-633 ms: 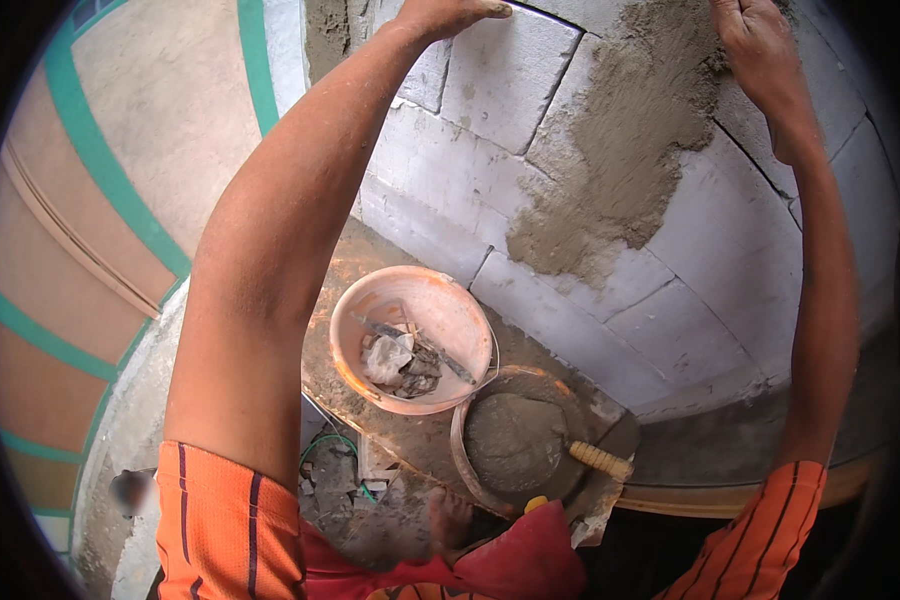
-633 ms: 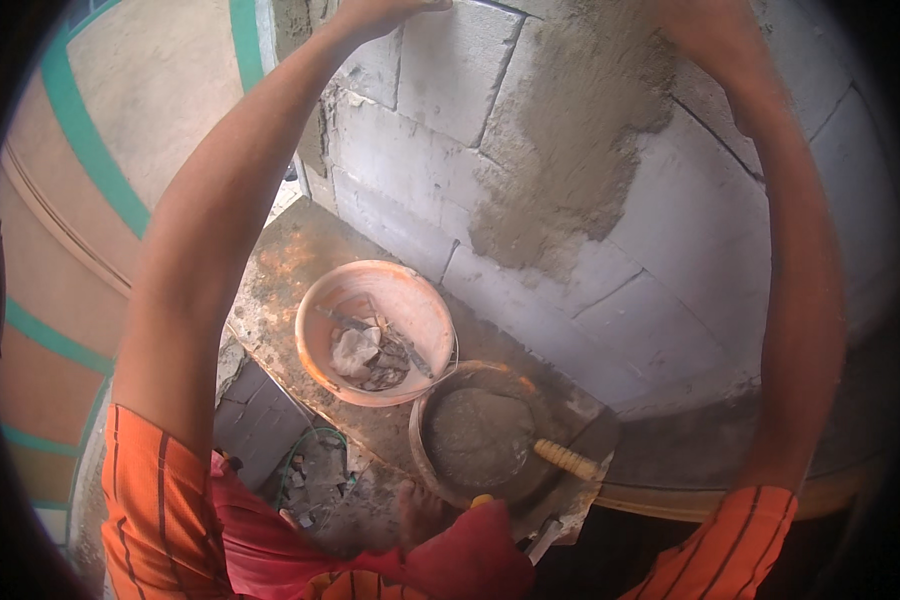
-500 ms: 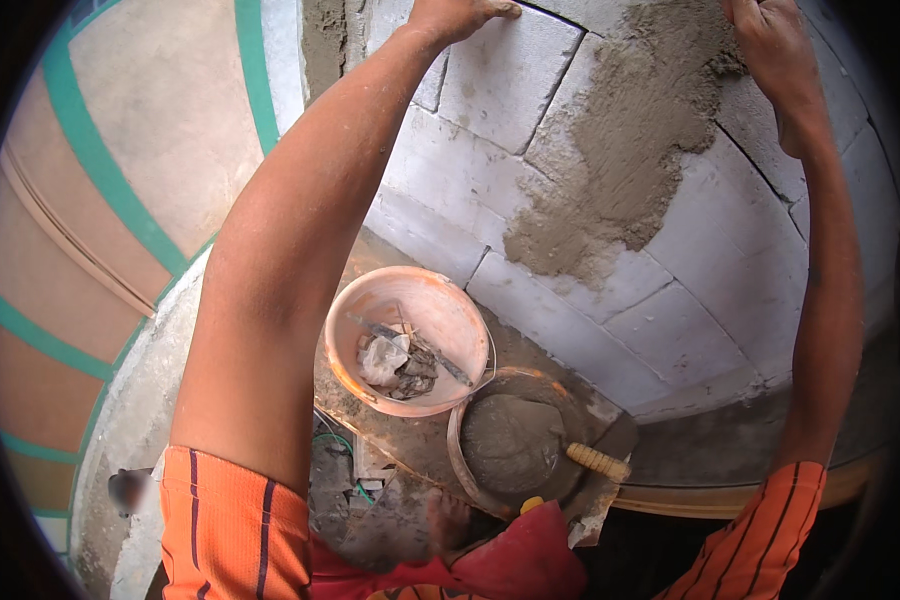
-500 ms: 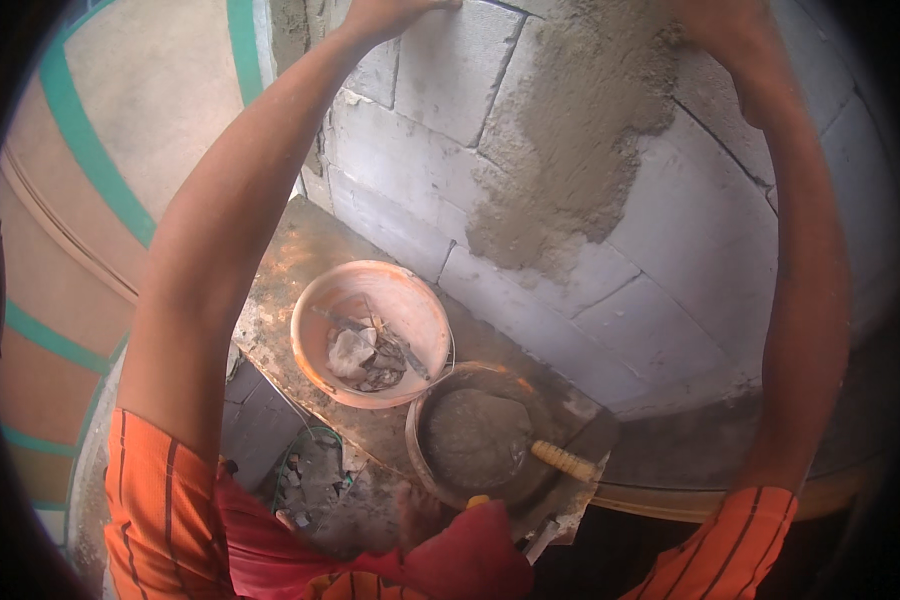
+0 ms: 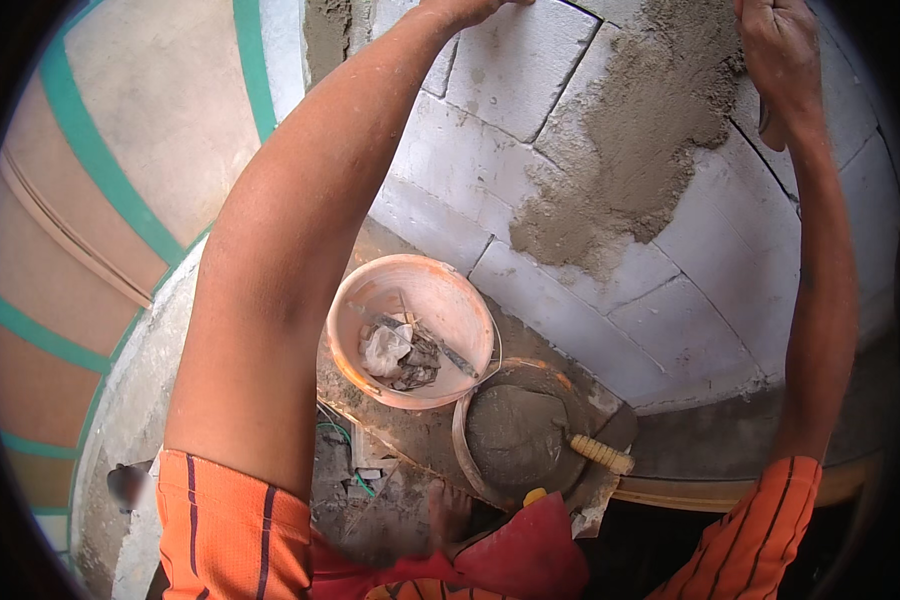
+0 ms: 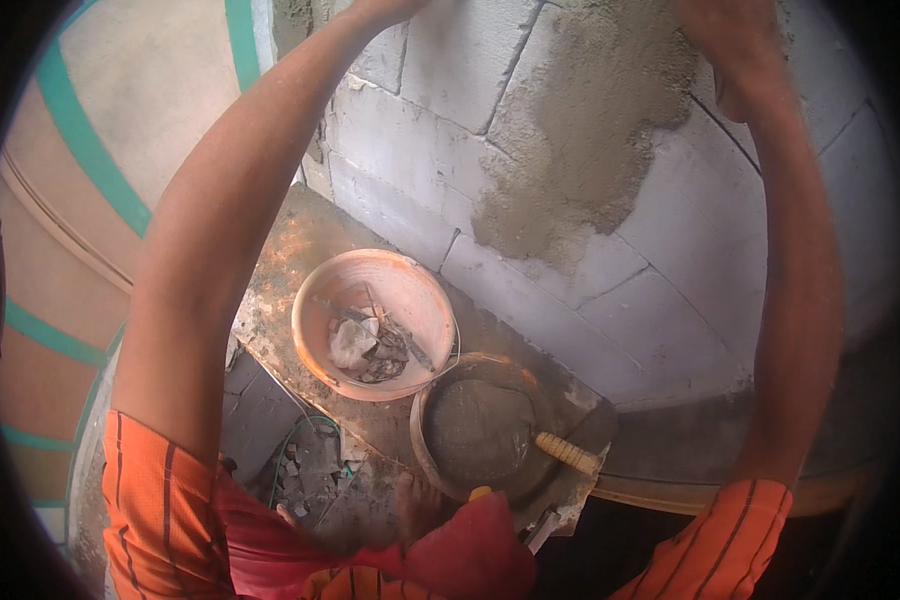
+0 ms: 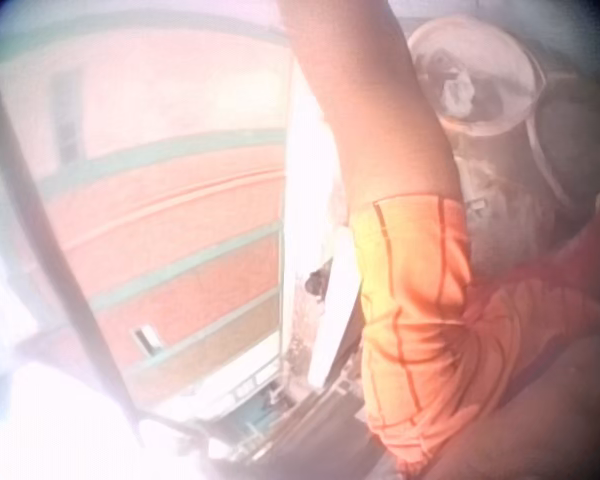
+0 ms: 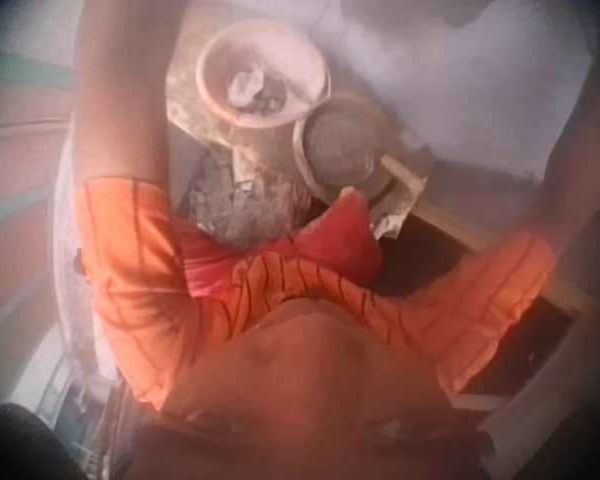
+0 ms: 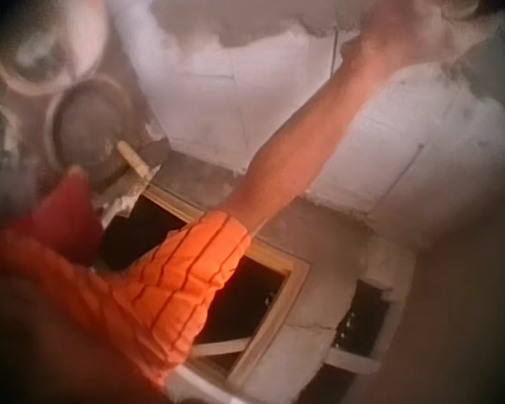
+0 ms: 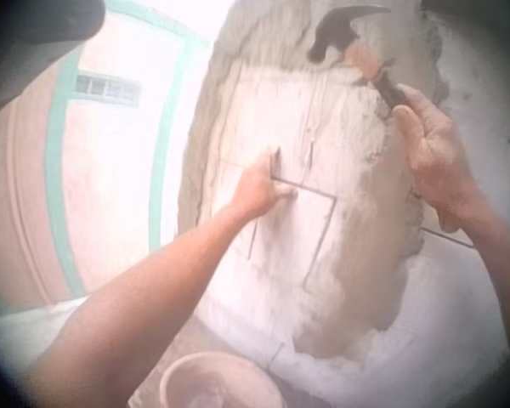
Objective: The person hammers a nail into a cinder block wall, then scoops cement from a bucket and applies it to the wall using a trowel. The person smooths the cement over the blocks while standing on a wooden platform.
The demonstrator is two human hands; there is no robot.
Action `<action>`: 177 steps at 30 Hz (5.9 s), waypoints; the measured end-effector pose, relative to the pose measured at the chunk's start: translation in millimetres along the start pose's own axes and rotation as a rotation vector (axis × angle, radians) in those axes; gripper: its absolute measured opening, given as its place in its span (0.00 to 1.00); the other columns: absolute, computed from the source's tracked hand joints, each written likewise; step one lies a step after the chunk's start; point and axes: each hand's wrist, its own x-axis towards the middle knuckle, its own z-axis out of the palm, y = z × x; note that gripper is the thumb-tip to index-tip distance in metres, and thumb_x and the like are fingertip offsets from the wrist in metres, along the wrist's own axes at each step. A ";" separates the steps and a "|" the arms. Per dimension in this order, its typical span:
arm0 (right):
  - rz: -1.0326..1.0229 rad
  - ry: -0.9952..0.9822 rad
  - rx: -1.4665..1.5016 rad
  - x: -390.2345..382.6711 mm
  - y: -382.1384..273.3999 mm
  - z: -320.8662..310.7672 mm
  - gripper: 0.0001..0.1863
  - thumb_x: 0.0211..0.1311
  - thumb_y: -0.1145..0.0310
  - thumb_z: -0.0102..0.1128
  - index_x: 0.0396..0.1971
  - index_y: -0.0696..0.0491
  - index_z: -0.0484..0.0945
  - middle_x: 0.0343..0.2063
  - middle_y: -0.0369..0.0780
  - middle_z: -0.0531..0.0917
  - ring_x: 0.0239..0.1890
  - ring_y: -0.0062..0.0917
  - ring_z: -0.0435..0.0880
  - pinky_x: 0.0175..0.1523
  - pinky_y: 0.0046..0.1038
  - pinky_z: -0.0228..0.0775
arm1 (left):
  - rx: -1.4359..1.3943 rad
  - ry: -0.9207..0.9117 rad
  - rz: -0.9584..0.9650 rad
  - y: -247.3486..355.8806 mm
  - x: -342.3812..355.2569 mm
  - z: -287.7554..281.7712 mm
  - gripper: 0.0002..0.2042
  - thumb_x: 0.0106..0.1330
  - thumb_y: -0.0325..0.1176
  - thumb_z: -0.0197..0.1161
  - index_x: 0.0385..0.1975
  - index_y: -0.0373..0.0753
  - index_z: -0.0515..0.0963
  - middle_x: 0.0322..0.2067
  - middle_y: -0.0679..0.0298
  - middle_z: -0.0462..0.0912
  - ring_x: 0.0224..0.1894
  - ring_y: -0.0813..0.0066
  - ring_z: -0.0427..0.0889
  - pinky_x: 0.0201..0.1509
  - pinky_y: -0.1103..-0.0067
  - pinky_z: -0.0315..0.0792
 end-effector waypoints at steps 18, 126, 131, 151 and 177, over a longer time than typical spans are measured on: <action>0.157 -0.108 0.099 -16.4 -4.0 10.1 0.18 0.67 0.65 0.48 0.52 0.59 0.74 0.42 0.53 0.81 0.46 0.44 0.79 0.51 0.32 0.69 | 0.068 -0.006 0.015 -3.8 -6.0 5.7 0.44 0.45 0.38 0.76 0.63 0.31 0.61 0.61 0.44 0.67 0.63 0.51 0.66 0.67 0.69 0.61; 0.307 -0.217 0.000 -33.4 22.2 21.8 0.21 0.70 0.56 0.46 0.55 0.52 0.74 0.30 0.43 0.80 0.34 0.29 0.78 0.41 0.33 0.69 | 0.301 -0.230 0.103 30.8 -37.4 -24.5 0.24 0.49 0.25 0.59 0.51 0.39 0.69 0.46 0.50 0.73 0.50 0.47 0.74 0.52 0.61 0.71; 0.351 -0.406 -0.018 -17.6 -10.0 8.1 0.20 0.69 0.62 0.46 0.55 0.57 0.72 0.46 0.56 0.79 0.49 0.39 0.80 0.54 0.41 0.67 | 0.292 -0.276 0.111 22.6 -32.8 -27.7 0.28 0.48 0.24 0.60 0.55 0.39 0.68 0.49 0.49 0.72 0.52 0.48 0.72 0.55 0.61 0.70; 0.951 -1.354 1.041 -457.0 -301.9 -45.3 0.24 0.59 0.68 0.57 0.57 0.52 0.73 0.41 0.47 0.82 0.43 0.38 0.81 0.49 0.32 0.71 | -0.717 -0.968 -1.604 2.9 -405.8 -184.3 0.39 0.65 0.53 0.52 0.67 0.32 0.48 0.58 0.44 0.65 0.57 0.53 0.73 0.55 0.59 0.74; 0.779 -0.974 1.089 -408.4 -328.4 47.8 0.27 0.56 0.79 0.55 0.59 0.63 0.68 0.51 0.50 0.78 0.46 0.33 0.81 0.51 0.30 0.71 | -0.350 0.612 -1.671 150.6 -541.8 -462.4 0.32 0.48 0.19 0.54 0.59 0.37 0.60 0.32 0.63 0.70 0.28 0.77 0.72 0.24 0.80 0.70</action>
